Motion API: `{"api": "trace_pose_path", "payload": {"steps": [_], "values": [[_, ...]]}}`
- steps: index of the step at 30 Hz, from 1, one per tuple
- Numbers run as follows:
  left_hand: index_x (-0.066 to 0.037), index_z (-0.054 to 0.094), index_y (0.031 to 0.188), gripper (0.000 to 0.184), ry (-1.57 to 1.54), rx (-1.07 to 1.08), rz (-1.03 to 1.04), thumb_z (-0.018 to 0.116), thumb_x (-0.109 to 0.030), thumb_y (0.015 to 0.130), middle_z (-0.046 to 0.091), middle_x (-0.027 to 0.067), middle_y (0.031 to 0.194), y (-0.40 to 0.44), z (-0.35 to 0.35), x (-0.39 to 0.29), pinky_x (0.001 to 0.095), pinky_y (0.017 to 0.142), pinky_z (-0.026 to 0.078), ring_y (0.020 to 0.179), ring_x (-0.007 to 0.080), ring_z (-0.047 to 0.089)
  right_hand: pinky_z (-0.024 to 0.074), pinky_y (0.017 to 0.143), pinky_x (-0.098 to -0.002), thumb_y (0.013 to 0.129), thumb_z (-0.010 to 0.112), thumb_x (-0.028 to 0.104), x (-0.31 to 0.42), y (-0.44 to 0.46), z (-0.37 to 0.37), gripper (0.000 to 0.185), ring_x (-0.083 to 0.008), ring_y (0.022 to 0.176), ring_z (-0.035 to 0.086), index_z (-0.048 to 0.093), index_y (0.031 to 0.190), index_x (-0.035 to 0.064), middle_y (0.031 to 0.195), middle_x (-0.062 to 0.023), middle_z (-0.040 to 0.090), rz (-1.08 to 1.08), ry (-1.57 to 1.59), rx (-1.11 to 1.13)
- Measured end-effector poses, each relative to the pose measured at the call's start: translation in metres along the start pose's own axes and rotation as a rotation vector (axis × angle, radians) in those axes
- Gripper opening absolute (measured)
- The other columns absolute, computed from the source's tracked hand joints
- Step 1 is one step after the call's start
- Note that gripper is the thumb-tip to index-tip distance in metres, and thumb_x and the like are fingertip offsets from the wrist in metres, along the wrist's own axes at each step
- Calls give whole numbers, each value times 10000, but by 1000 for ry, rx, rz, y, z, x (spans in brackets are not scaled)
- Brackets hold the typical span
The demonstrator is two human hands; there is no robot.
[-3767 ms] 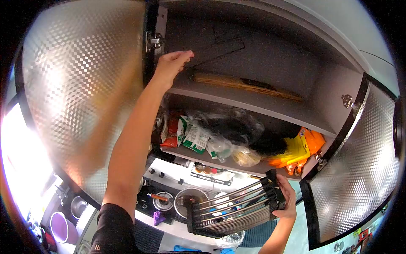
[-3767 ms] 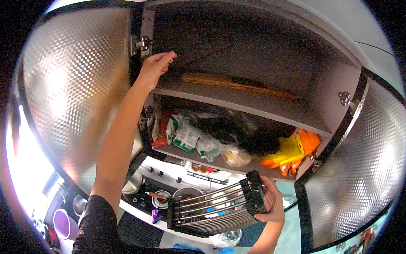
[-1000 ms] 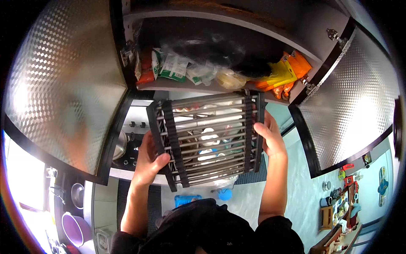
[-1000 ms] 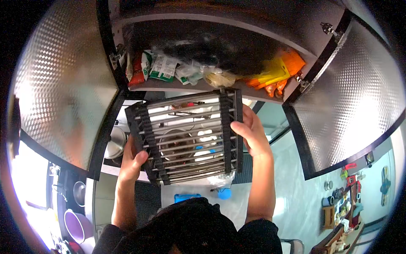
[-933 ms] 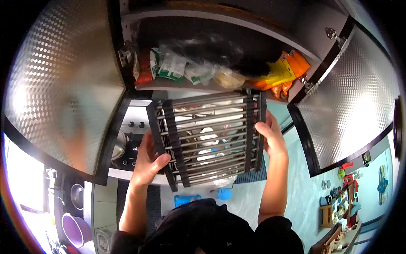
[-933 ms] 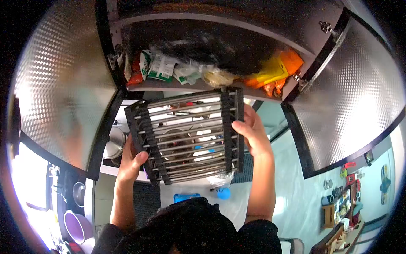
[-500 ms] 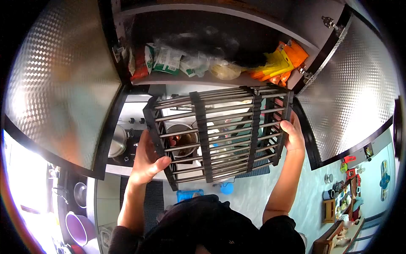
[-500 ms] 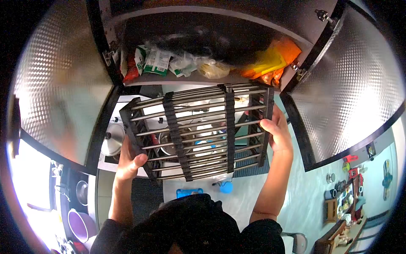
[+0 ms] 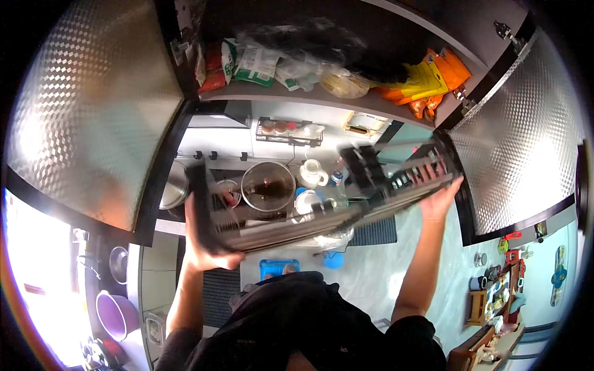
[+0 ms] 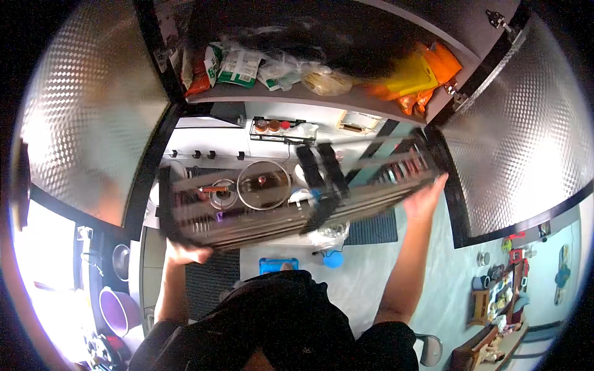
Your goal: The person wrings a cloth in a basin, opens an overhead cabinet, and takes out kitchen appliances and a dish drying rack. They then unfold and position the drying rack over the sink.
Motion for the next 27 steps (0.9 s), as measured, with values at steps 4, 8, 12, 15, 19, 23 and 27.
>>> {"api": "trace_pose_path", "payload": {"steps": [4,8,12,15,19,23,27], "values": [[-50,449,1274,830,542,216,385,891,-337,632,565,189,1285,-10,33,-24,629,1136,244,1283,414,489,425,1082,-480,941,504,592,-101,-5,-43,780,-373,1283,484,340,1500,74,1453,-189,443,419,211,-22],[-33,548,1129,464,867,225,522,785,-153,749,589,204,1256,-36,21,4,596,1071,377,1244,400,539,463,1011,-561,921,492,643,-128,-26,-33,869,-410,1270,481,282,1517,47,1460,-311,358,752,810,3],[-52,557,1090,249,793,77,512,640,-21,858,583,220,1261,-60,-2,39,541,1005,468,1207,379,576,380,942,-755,909,360,727,-152,-48,-32,873,-463,1245,507,387,1457,47,1371,-259,517,876,37,50],[-94,553,1166,312,589,60,287,609,-5,872,448,276,1419,-69,-28,75,514,1022,457,1261,442,514,549,862,-519,944,379,615,-141,-49,-7,741,-344,1091,619,413,1433,59,1305,-250,565,802,-143,96],[-162,353,1480,693,775,-100,78,640,-17,866,279,252,1547,-56,-33,80,503,1063,422,1356,434,414,588,713,-284,977,421,433,-117,-53,5,589,-190,966,637,411,1442,72,1288,-194,583,596,-157,64],[-195,120,1574,777,-710,-145,-1017,480,-551,985,278,232,1554,-131,-28,239,554,1066,387,1404,393,342,535,710,-250,954,507,280,-118,-65,-17,601,-139,926,603,345,1492,68,1322,-132,558,490,-413,4],[69,100,1525,1044,-45,55,-1171,617,-587,900,261,260,1554,-161,-7,287,405,1182,204,1460,320,248,514,711,-245,878,585,225,-142,-91,-28,694,-136,919,591,326,1499,53,1293,-117,553,487,-588,-27]]}}
Point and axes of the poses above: each hand's wrist, its own y-axis towards the middle knuckle, its own z-axis out of the palm, x = y × z, the point moved 10 cm from there along y, towards the middle knuckle
